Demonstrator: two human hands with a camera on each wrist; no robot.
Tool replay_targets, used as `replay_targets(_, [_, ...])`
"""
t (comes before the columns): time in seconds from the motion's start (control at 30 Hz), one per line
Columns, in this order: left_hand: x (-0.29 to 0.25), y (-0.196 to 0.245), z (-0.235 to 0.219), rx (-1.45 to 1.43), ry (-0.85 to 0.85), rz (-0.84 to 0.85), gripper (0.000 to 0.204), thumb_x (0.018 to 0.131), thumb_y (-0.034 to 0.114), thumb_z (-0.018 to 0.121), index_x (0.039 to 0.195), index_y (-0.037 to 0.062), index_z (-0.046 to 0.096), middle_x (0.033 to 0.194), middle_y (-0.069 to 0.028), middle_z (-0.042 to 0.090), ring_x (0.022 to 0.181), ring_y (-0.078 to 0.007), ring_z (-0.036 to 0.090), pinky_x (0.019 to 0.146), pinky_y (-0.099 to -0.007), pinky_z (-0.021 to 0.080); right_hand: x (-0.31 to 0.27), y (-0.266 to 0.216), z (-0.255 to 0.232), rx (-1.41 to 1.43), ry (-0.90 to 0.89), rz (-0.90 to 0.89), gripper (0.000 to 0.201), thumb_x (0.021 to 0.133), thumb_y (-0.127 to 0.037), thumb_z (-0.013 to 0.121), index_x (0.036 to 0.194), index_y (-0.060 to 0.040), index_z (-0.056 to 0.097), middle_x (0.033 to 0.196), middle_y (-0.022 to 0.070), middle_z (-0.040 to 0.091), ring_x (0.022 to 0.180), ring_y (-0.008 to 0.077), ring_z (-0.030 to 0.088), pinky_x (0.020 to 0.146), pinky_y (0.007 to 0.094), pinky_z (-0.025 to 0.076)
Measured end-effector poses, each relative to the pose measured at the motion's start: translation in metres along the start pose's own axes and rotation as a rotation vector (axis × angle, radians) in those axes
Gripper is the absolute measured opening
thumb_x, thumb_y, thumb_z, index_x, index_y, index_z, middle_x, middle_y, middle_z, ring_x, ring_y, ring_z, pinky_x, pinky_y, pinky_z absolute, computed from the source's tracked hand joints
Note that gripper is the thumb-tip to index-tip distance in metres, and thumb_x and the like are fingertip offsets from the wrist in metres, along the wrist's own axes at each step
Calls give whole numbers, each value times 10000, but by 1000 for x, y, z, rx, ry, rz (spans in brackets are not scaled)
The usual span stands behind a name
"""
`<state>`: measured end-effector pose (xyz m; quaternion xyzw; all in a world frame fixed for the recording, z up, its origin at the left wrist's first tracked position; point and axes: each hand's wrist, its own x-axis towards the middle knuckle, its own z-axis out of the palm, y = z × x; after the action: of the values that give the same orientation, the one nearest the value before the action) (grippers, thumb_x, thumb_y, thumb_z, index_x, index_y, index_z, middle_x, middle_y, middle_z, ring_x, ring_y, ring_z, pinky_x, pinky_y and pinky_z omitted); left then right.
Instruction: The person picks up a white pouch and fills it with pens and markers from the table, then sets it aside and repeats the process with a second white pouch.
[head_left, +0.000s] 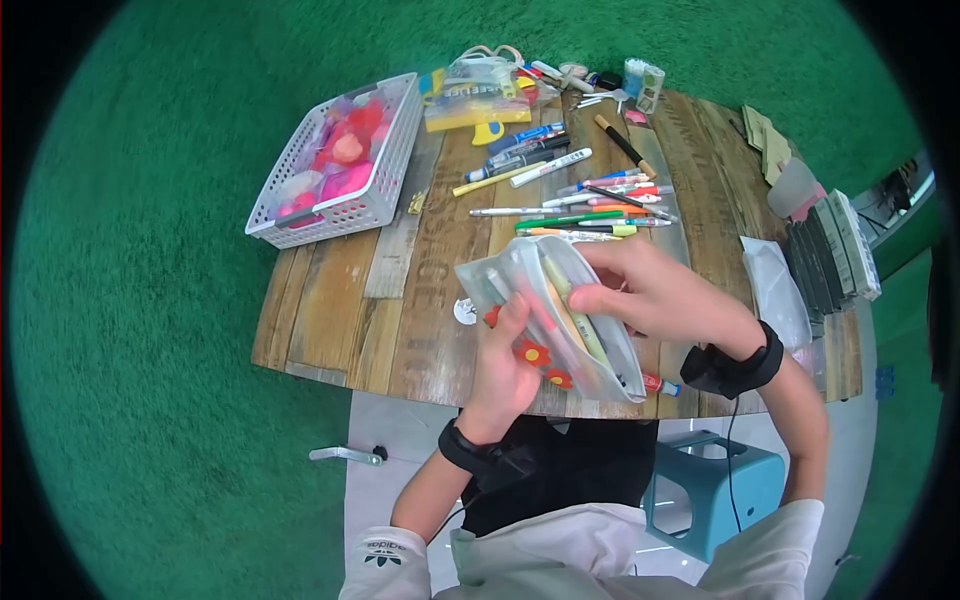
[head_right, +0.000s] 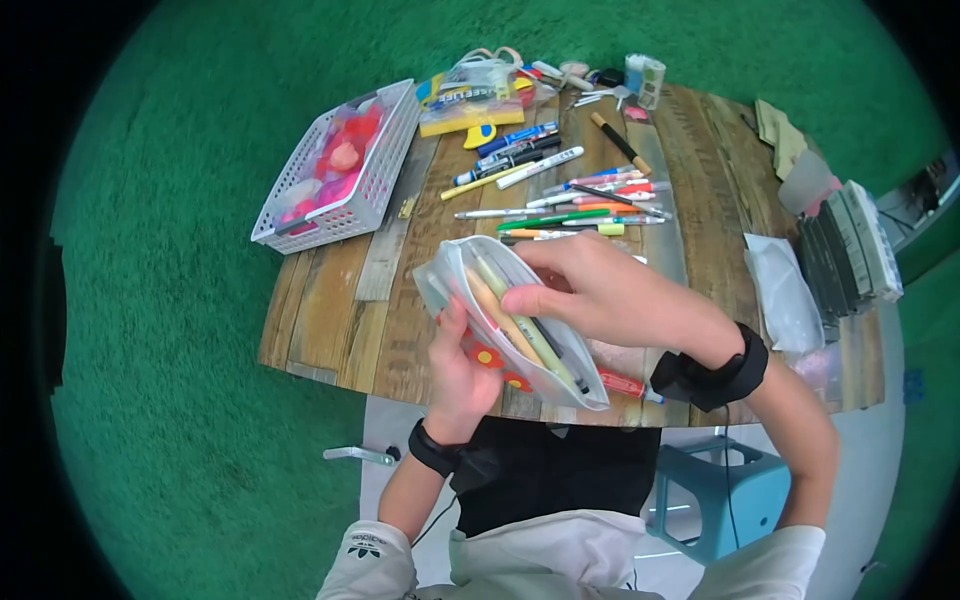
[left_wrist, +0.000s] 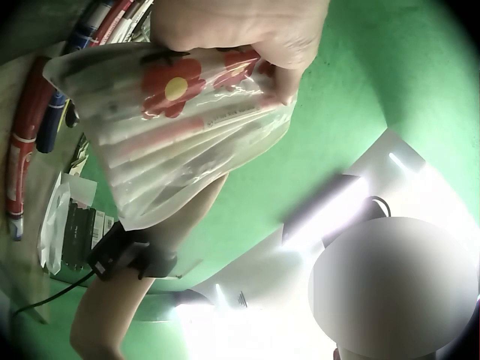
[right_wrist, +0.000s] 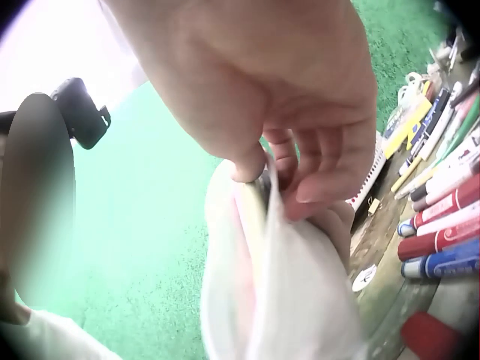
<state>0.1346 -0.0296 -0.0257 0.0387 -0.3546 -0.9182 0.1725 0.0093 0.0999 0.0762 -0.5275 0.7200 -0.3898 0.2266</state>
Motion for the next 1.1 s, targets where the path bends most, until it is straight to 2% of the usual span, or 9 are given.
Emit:
replay_targets(0.07, [11, 9, 10, -41, -49, 13, 532, 910, 358, 662, 1291, 32, 484, 1192, -84, 599, 1110, -193, 593, 944, -387, 497, 1, -2, -7, 81, -2, 8, 339, 913, -314, 641, 1050, -7, 605, 765, 131, 620, 622, 177, 534, 586, 326, 442])
replay_targets(0.27, [57, 28, 35, 92, -93, 103, 552, 852, 384, 729, 1212, 25, 515, 1107, -72, 627, 996, -165, 632, 851, -341, 528, 15, -8, -43, 143, 59, -23, 401, 937, -379, 611, 1057, 4, 621, 746, 59, 610, 669, 82, 489, 591, 286, 438])
replay_targets(0.4, [96, 25, 30, 186, -182, 40, 539, 850, 384, 729, 1194, 26, 520, 1096, -66, 628, 966, -153, 630, 839, -330, 525, 24, 0, -72, 7, 19, -10, 381, 922, -341, 633, 838, 31, 621, 595, 45, 543, 541, 110, 440, 518, 293, 409])
replay_targets(0.57, [126, 23, 31, 222, -213, 21, 512, 961, 446, 537, 1273, 43, 492, 1198, -85, 599, 1073, -186, 604, 935, -355, 502, 40, 20, -79, -109, 240, -170, 354, 894, -292, 666, 785, 44, 633, 578, 49, 512, 517, 95, 360, 466, 303, 327])
replay_targets(0.77, [138, 11, 27, 160, -122, -132, 561, 1008, 478, 402, 1360, 42, 432, 1288, -118, 549, 1172, -245, 560, 1014, -409, 457, 53, 33, -82, 22, 234, -41, 362, 863, -263, 658, 701, 57, 603, 513, 21, 445, 476, 84, 370, 449, 300, 321])
replay_targets(0.87, [134, 7, 22, 207, -94, -168, 536, 1010, 459, 414, 1364, 56, 428, 1293, -107, 547, 1175, -234, 553, 1004, -409, 460, 55, 47, -82, -127, 205, -103, 363, 853, -256, 651, 675, 54, 588, 508, 20, 452, 471, 81, 382, 449, 299, 329])
replay_targets(0.97, [131, 1, 16, 196, -56, -170, 524, 987, 442, 492, 1351, 69, 441, 1276, -88, 556, 1157, -208, 559, 988, -392, 465, 55, 57, -82, -32, 177, -74, 356, 868, -283, 672, 708, 31, 627, 547, -37, 456, 499, 42, 368, 440, 260, 295])
replay_targets(1.03, [131, 4, 20, 331, -193, -28, 521, 945, 404, 591, 1320, 65, 466, 1224, -68, 577, 1135, -183, 565, 979, -374, 463, 54, 49, -88, 53, 137, 53, 336, 855, -259, 664, 713, 43, 622, 539, -1, 478, 498, 64, 407, 461, 276, 345])
replay_targets(1.1, [127, 6, 26, 268, -128, -32, 485, 904, 287, 669, 1280, 42, 485, 1161, -58, 598, 1080, -160, 588, 954, -344, 471, 53, 57, -92, 252, 121, 154, 304, 866, -256, 675, 809, 43, 660, 589, -32, 508, 520, 52, 411, 462, 274, 340])
